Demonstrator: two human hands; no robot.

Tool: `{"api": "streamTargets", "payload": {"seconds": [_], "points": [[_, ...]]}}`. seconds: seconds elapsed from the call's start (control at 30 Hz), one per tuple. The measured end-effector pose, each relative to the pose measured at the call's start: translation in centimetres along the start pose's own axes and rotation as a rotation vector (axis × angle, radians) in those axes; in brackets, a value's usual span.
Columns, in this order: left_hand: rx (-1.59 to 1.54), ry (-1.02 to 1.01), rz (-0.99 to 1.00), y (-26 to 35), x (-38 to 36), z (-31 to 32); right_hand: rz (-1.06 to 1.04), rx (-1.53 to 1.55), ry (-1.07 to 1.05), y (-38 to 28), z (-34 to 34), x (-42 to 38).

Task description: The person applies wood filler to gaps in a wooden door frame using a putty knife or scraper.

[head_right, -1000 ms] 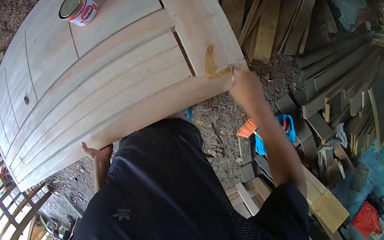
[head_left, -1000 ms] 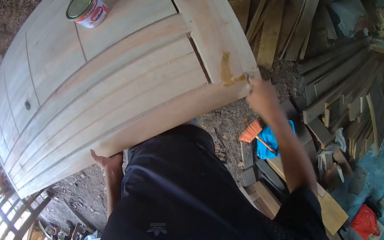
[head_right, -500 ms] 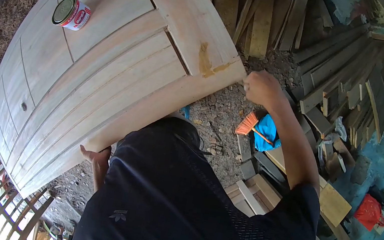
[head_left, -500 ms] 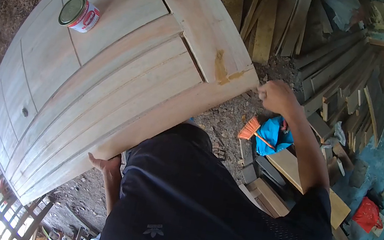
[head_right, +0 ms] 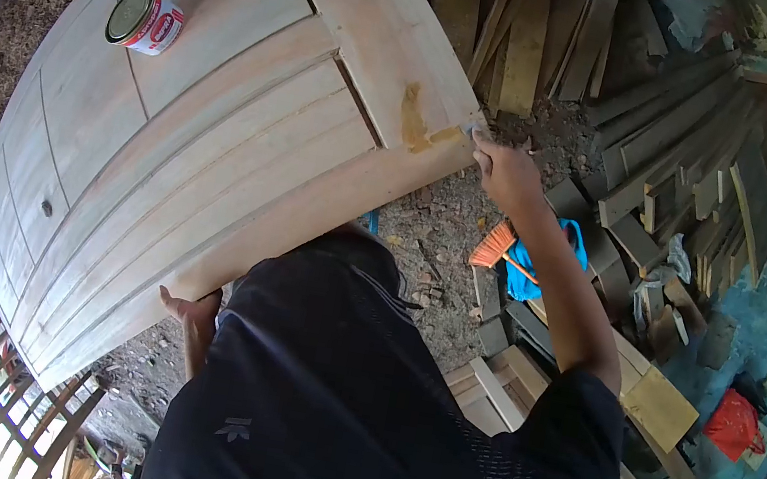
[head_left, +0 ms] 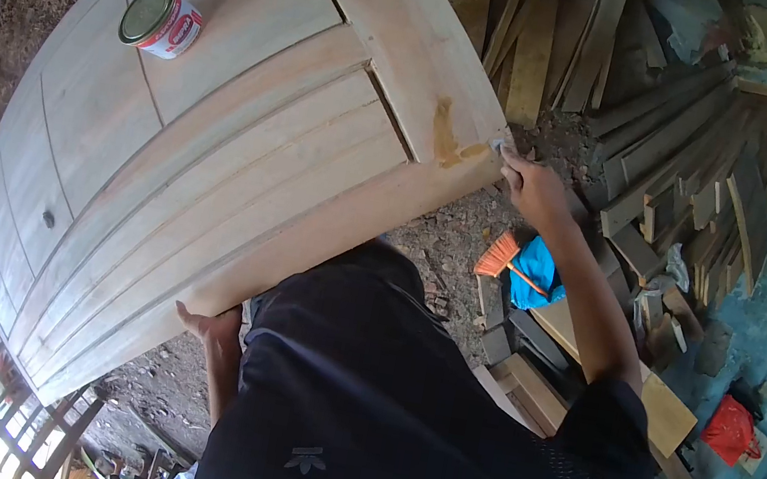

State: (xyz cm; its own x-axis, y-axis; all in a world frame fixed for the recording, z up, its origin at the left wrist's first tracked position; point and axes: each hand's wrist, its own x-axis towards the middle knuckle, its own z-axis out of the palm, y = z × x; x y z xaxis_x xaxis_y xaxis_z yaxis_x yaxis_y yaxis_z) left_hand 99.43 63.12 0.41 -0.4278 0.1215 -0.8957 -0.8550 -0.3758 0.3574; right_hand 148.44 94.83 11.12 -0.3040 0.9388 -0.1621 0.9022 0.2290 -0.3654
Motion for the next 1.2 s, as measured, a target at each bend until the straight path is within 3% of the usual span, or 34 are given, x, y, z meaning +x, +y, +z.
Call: {"api": "streamTargets", "payload": {"seconds": [0.03,0.1,0.13,0.2,0.23,0.3,0.37,0.43,0.47,0.53,0.67,0.73,0.77,0.83,0.87,0.97,1.03,1.07,1.13,1.2], "points": [[-0.02,0.015,-0.032,0.3,-0.3,0.1,0.001,0.005,0.0,0.8,-0.3,0.1],[-0.041,0.018,-0.066,0.2,-0.3,0.4,-0.046,-0.171,-0.322,1.1,-2.7,0.9],[-0.037,-0.004,-0.076,0.3,-0.4,-0.1,-0.031,-0.167,-0.322,0.8,-3.5,0.8],[-0.054,-0.039,-0.068,0.3,0.2,-0.3,0.01,-0.167,-0.12,-1.6,-4.3,3.0],[-0.03,-0.054,-0.053,0.2,0.5,-0.5,0.001,-0.159,-0.122,-2.6,-2.5,3.1],[-0.007,-0.067,-0.033,0.1,0.1,-0.5,0.174,-0.225,-0.049,-3.8,2.3,0.8],[-0.029,-0.041,-0.005,-0.4,-0.3,0.0,0.068,-0.191,-0.075,-4.8,1.9,-0.3],[-0.01,-0.033,-0.011,-0.2,0.2,-0.1,0.035,-0.067,-0.511,-6.6,-2.1,-0.7],[-0.001,-0.028,-0.014,-0.3,0.4,-0.1,0.037,-0.071,-0.514,-6.4,-2.3,-0.1],[0.005,-0.047,-0.023,-0.2,0.5,-0.4,0.201,-0.085,-0.141,-6.7,-1.9,1.7],[0.008,-0.047,-0.039,-0.5,-0.4,0.3,0.258,-0.137,-0.204,-10.9,3.3,-1.2],[0.021,-0.045,-0.015,-0.6,-0.6,0.5,-0.084,-0.027,-0.342,-12.3,2.9,-3.4],[0.022,-0.045,0.006,-0.8,-0.6,0.6,-0.084,-0.03,-0.342,-12.2,2.2,-2.7],[0.001,-0.07,-0.015,-0.7,-0.3,0.1,0.16,-0.027,-0.1,-11.8,0.9,-0.5],[-0.004,-0.096,-0.033,-0.4,-0.3,-0.2,0.156,-0.027,-0.106,-11.9,1.7,-0.6],[-0.011,-0.112,-0.058,-0.2,-0.3,-0.2,0.119,-0.129,-0.201,-12.4,3.3,-1.8],[0.001,-0.121,-0.029,-0.4,-1.2,0.2,-0.078,-0.088,-0.437,-13.0,1.6,-3.4],[0.003,-0.127,0.001,-0.9,-1.2,0.3,-0.084,-0.097,-0.433,-13.0,0.9,-2.5],[-0.016,-0.101,-0.017,-0.8,-0.6,0.1,0.133,-0.021,-0.09,-12.8,0.0,-0.4],[-0.014,-0.071,-0.033,-0.4,-0.7,-0.3,0.107,-0.048,-0.103,-11.5,2.6,-1.4]]}}
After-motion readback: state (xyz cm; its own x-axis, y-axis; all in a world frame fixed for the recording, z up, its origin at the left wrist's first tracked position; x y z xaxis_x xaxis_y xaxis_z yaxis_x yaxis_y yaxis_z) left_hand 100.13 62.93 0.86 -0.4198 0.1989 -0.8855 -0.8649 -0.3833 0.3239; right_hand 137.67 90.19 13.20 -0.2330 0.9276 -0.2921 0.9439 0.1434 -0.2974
